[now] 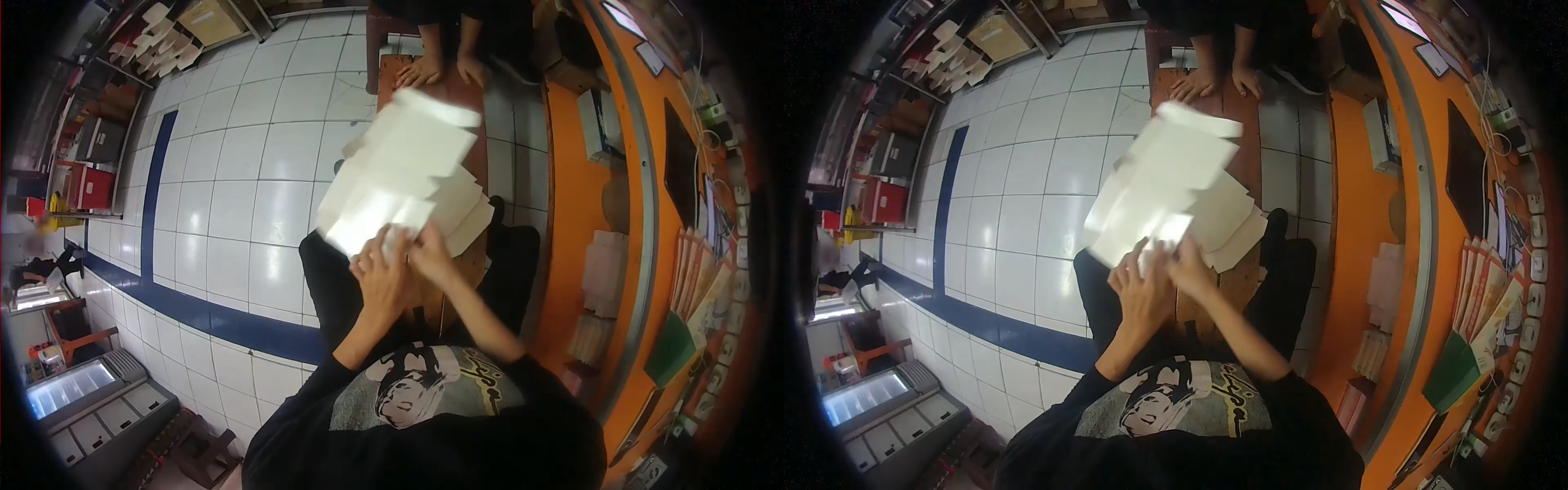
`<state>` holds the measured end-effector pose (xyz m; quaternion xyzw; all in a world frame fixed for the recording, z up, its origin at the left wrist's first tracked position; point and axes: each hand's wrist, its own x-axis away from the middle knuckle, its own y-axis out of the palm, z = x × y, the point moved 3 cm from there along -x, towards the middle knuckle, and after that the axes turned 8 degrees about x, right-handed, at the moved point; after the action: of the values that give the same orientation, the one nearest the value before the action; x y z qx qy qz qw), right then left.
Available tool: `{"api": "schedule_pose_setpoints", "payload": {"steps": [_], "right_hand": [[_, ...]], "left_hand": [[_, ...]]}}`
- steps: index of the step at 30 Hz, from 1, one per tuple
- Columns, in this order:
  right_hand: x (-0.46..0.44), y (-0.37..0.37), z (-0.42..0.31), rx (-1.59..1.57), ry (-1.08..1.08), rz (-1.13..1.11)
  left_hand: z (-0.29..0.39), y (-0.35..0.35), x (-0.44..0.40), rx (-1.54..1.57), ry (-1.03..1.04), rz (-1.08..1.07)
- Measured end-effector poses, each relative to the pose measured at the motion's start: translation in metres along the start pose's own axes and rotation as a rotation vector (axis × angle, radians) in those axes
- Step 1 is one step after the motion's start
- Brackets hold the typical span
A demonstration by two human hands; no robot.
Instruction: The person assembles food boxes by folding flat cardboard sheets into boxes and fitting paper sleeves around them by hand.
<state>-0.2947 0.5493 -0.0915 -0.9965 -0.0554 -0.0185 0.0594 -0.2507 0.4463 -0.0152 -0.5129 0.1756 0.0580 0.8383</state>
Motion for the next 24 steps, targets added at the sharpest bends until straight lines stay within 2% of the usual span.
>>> {"api": "schedule_pose_setpoints", "payload": {"steps": [2, 3, 4, 6, 8, 9, 10, 11, 12, 14, 18, 20, 21, 23, 24], "right_hand": [[0.018, 0.025, -0.017, 0.009, 0.027, -0.107], [0.018, 0.03, -0.008, 0.067, 0.178, -0.294], [0.013, 0.024, -0.004, 0.058, 0.176, -0.294], [-0.01, 0.005, -0.012, 0.282, 0.055, -0.292], [-0.04, -0.034, 0.031, 0.541, -0.02, 0.032], [-0.052, -0.055, 0.05, 0.871, -0.055, 0.198], [-0.064, -0.073, 0.049, 1.072, 0.071, 0.295], [-0.072, -0.086, 0.044, 1.189, 0.23, 0.278], [-0.083, -0.096, 0.055, 1.19, 0.222, 0.272], [-0.099, -0.104, 0.068, 1.192, 0.301, 0.195], [-0.106, -0.101, 0.07, 1.242, 0.317, 0.076], [-0.1, -0.096, 0.068, 1.351, 0.185, 0.199], [-0.1, -0.097, 0.071, 1.352, 0.184, 0.195], [-0.101, -0.098, 0.066, 1.344, 0.003, 0.26], [-0.103, -0.102, 0.063, 1.344, 0.0, 0.251]], "left_hand": [[-0.022, -0.01, 0.011, 0.039, -0.095, -0.027], [-0.035, -0.012, 0.018, 0.156, -0.11, -0.032], [-0.047, -0.016, 0.027, 0.272, -0.129, -0.039], [-0.065, -0.031, 0.042, 0.255, -0.113, -0.067], [-0.071, -0.061, 0.044, 0.269, -0.241, -0.039], [-0.081, -0.075, 0.048, 0.22, -0.292, 0.011], [-0.091, -0.088, 0.053, 0.171, -0.344, 0.062], [-0.092, -0.107, 0.052, 0.178, -0.403, 0.106], [-0.094, -0.124, 0.051, 0.184, -0.462, 0.152], [-0.098, -0.143, 0.05, 0.05, -0.342, 0.263], [-0.096, -0.152, 0.056, 0.013, -0.381, 0.283], [-0.093, -0.146, 0.06, 0.003, -0.388, 0.276], [-0.093, -0.142, 0.062, 0.038, -0.412, 0.256], [-0.093, -0.132, 0.064, 0.091, -0.434, 0.218], [-0.094, -0.127, 0.067, 0.087, -0.442, 0.219]]}}
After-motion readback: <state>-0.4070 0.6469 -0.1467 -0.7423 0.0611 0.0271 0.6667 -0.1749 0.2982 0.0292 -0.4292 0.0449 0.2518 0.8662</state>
